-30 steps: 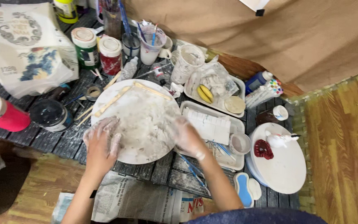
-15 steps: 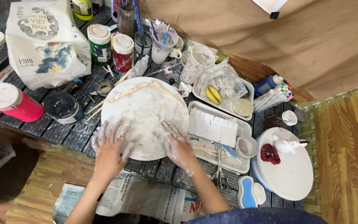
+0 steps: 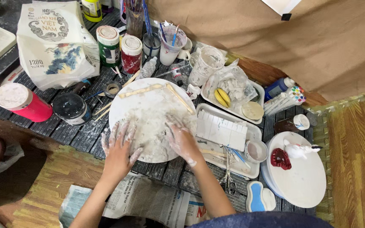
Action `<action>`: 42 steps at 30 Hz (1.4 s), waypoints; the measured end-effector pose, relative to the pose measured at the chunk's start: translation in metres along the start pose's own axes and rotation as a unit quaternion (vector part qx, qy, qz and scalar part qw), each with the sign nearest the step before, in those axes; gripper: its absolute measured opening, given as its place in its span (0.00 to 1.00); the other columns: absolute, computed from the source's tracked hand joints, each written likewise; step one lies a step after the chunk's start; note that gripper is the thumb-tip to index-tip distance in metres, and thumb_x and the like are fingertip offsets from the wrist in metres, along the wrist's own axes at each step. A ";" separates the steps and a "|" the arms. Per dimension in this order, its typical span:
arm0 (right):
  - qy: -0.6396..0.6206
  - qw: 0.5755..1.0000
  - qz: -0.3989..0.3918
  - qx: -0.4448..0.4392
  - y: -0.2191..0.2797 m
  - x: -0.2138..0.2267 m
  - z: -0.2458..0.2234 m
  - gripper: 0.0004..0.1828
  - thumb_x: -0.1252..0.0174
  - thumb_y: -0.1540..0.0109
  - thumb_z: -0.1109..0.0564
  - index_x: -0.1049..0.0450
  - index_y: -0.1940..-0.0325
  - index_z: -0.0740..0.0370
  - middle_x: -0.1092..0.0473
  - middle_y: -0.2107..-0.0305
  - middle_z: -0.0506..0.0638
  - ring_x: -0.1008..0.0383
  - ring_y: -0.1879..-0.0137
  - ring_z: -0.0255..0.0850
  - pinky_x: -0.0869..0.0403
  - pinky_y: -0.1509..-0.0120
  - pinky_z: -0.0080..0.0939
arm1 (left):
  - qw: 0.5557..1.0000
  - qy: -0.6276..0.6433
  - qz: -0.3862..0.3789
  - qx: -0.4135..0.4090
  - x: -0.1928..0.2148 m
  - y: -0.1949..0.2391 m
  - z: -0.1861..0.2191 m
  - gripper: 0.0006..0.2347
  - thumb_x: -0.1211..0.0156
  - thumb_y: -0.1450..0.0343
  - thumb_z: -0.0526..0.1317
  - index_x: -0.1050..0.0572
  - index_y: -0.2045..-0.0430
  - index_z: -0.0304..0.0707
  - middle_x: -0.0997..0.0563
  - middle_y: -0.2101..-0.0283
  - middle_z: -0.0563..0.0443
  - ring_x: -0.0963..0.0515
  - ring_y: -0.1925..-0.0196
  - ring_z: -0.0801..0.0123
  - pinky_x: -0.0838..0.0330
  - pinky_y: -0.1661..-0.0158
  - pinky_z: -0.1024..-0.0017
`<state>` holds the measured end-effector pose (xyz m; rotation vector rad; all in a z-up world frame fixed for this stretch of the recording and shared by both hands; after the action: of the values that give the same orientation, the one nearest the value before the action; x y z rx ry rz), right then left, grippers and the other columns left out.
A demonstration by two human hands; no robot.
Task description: The person kneads a white clay-like material on a round board using both hands. They repeatedly press, fold, and mix the material, occasionally picking up small pieces from a nearby tray and incorporating them into the main mass. The hands remain covered in the white substance throughout the process.
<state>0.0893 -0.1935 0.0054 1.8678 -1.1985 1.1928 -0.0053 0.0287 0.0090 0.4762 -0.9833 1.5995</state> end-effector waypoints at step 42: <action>-0.335 0.940 -0.067 -0.011 0.085 0.042 0.019 0.24 0.54 0.27 0.39 0.20 0.49 0.56 0.20 0.55 0.50 0.18 0.48 0.37 0.20 0.39 0.41 | 0.998 -0.049 0.021 0.029 -0.009 0.007 0.000 0.28 0.45 0.30 0.50 0.36 0.32 0.50 0.40 0.26 0.48 0.47 0.22 0.54 0.72 0.30 0.33</action>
<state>0.0257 -0.2586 0.0383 2.3840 -1.3780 0.4583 -0.0098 0.0228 0.0001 0.5806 -1.0284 1.6595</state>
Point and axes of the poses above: each hand's wrist, its own y-axis away from the middle knuckle, its own x-axis out of the back of the hand, z = x × y, the point moved 4 cm from there along -y, towards the middle knuckle
